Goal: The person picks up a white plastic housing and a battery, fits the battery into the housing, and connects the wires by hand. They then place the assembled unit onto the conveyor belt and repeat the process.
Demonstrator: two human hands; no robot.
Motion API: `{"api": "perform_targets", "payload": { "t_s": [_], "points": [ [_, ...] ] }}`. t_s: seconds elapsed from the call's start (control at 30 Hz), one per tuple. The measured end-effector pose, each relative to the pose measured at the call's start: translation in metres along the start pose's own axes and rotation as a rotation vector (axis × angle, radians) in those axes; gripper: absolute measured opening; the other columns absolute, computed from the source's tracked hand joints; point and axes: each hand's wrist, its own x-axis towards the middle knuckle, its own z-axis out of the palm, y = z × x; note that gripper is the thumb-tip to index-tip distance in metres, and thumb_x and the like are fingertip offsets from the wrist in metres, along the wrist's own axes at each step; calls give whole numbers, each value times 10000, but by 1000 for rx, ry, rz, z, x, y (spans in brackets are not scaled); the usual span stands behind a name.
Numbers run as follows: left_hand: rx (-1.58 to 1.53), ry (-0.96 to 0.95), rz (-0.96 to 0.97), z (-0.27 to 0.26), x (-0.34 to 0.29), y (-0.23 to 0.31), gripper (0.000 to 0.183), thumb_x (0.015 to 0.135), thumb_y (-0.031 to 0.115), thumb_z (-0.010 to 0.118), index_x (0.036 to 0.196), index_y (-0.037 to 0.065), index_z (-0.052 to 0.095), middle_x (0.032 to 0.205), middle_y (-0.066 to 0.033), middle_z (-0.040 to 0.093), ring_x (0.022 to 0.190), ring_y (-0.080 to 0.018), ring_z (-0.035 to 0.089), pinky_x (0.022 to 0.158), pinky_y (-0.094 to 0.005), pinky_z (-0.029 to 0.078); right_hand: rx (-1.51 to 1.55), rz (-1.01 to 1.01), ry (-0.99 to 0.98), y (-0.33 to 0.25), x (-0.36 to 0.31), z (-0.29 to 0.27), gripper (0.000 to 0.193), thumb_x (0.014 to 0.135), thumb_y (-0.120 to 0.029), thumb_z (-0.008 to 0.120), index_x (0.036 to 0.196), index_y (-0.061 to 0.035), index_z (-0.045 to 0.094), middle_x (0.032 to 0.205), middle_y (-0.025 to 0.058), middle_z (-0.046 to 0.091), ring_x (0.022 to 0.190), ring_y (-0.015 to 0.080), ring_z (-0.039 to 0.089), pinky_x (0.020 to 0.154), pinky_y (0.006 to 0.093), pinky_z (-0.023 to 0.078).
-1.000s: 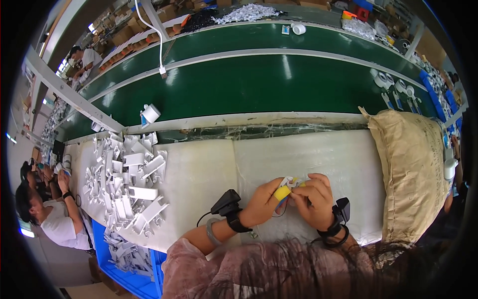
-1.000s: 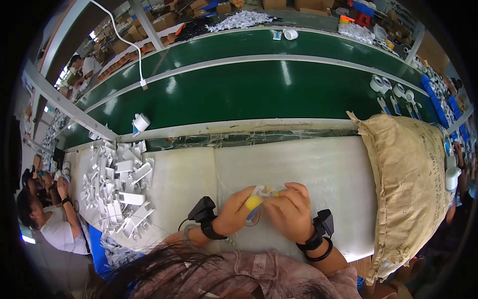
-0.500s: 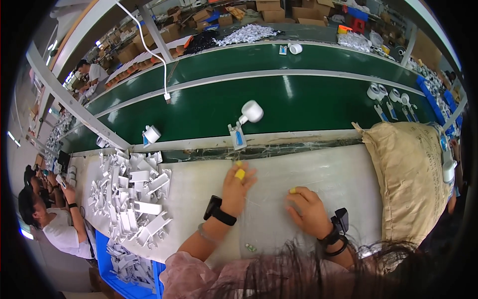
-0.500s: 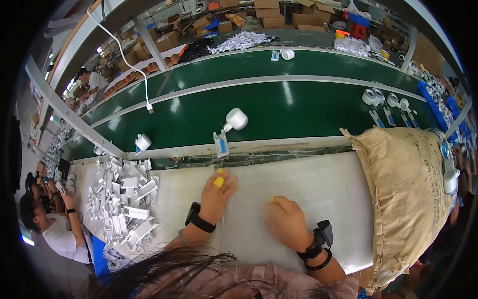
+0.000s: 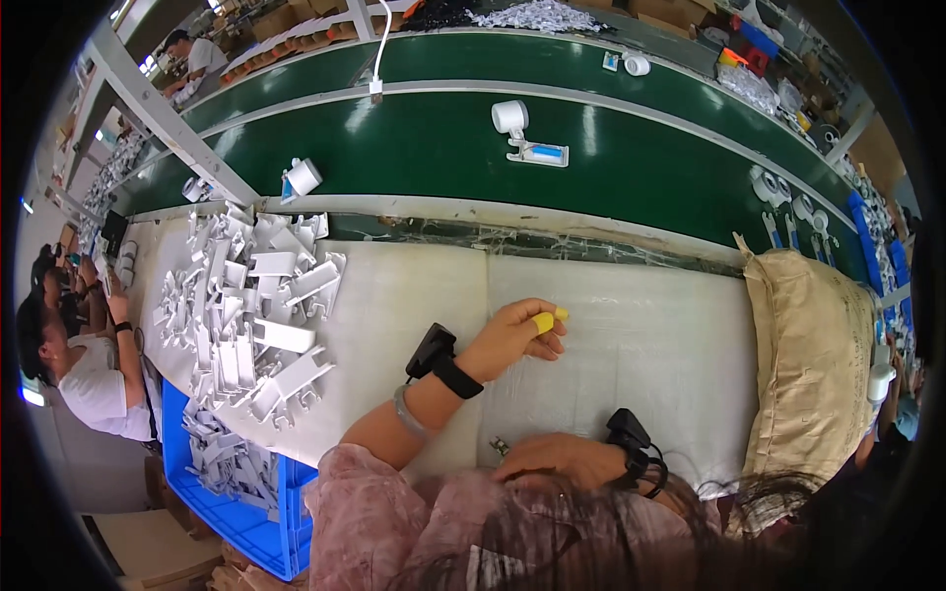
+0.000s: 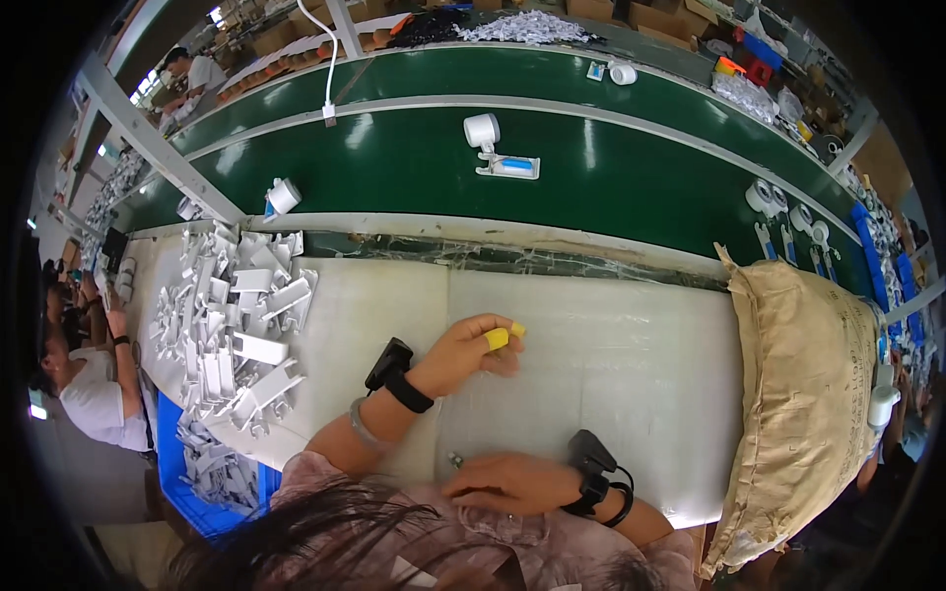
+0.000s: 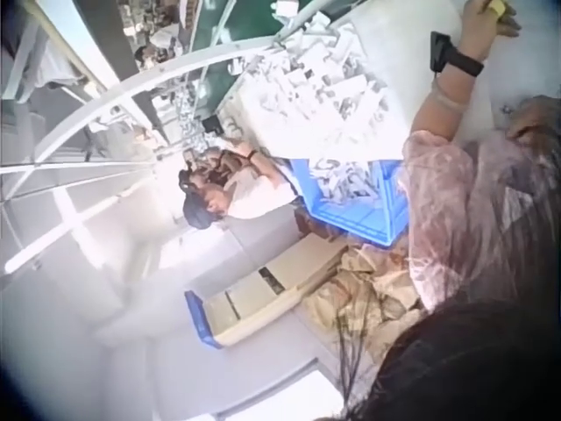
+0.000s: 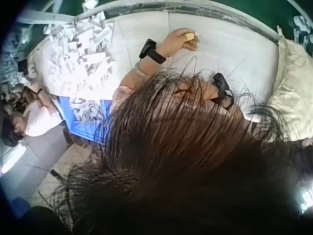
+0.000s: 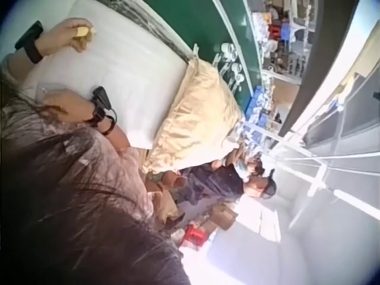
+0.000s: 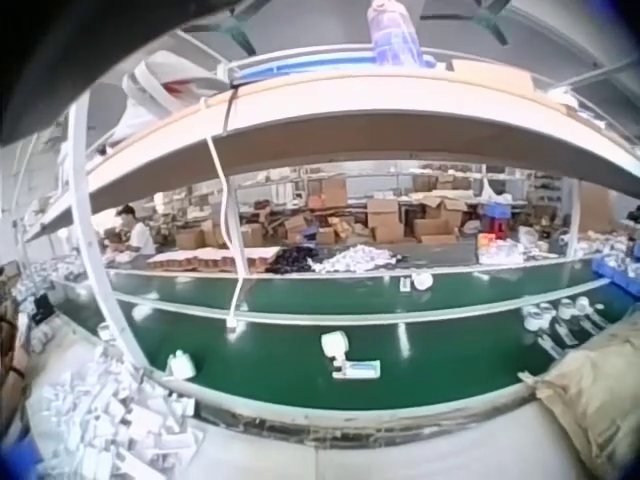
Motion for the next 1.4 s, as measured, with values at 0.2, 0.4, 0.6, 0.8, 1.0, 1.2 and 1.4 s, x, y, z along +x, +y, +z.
{"api": "perform_targets", "payload": {
  "t_s": [0.2,0.4,0.6,0.8,1.0,1.2,1.4],
  "points": [
    [-34,362,468,-17,4,1,255,978,84,459,1225,55,516,1098,-80,597,956,-163,603,839,-326,519,-1047,152,995,15,13,-3,563,780,-89,683,1291,25,474,1402,229,402,1340,371,365,1063,446,333],
    [166,711,699,-30,7,1,344,935,6,444,1274,58,475,1139,-36,506,986,-112,509,870,-254,437,-933,65,1079,8,-24,-27,558,793,-113,694,1294,17,486,1398,231,430,1318,395,387,1088,476,297],
    [369,530,704,-46,16,-11,291,909,-35,448,1159,47,572,1194,-48,495,1008,-123,530,892,-261,445,-1119,167,583,10,-14,-22,485,803,-187,710,1244,-67,549,1356,140,483,1308,349,412,1076,465,322],
    [530,426,729,-35,15,-9,302,855,-114,484,1106,30,571,1200,-73,470,1031,-152,538,917,-261,434,-1012,149,554,13,-21,-31,476,797,-215,722,1226,-88,558,1333,130,498,1316,331,410,1073,463,328],
    [564,455,724,-32,15,-11,331,846,-122,501,1138,29,531,1203,-80,478,1043,-169,540,910,-278,447,-1019,72,566,9,-21,-34,456,753,-170,740,1160,-42,581,1267,171,524,1207,392,482,985,478,404],
    [641,421,767,-31,10,-8,319,831,-109,527,1109,47,541,1187,-94,498,1036,-190,545,884,-282,456,-1020,79,559,6,-20,-32,447,761,-169,735,1163,-48,581,1265,166,527,1230,397,469,988,482,402],
    [740,491,799,-27,10,-8,239,759,-68,567,981,22,570,1058,-118,561,949,-261,566,792,-321,475,-1018,47,550,17,-24,-34,441,762,-192,738,1158,-65,592,1263,148,537,1238,373,470,987,465,395]
  ]
}}
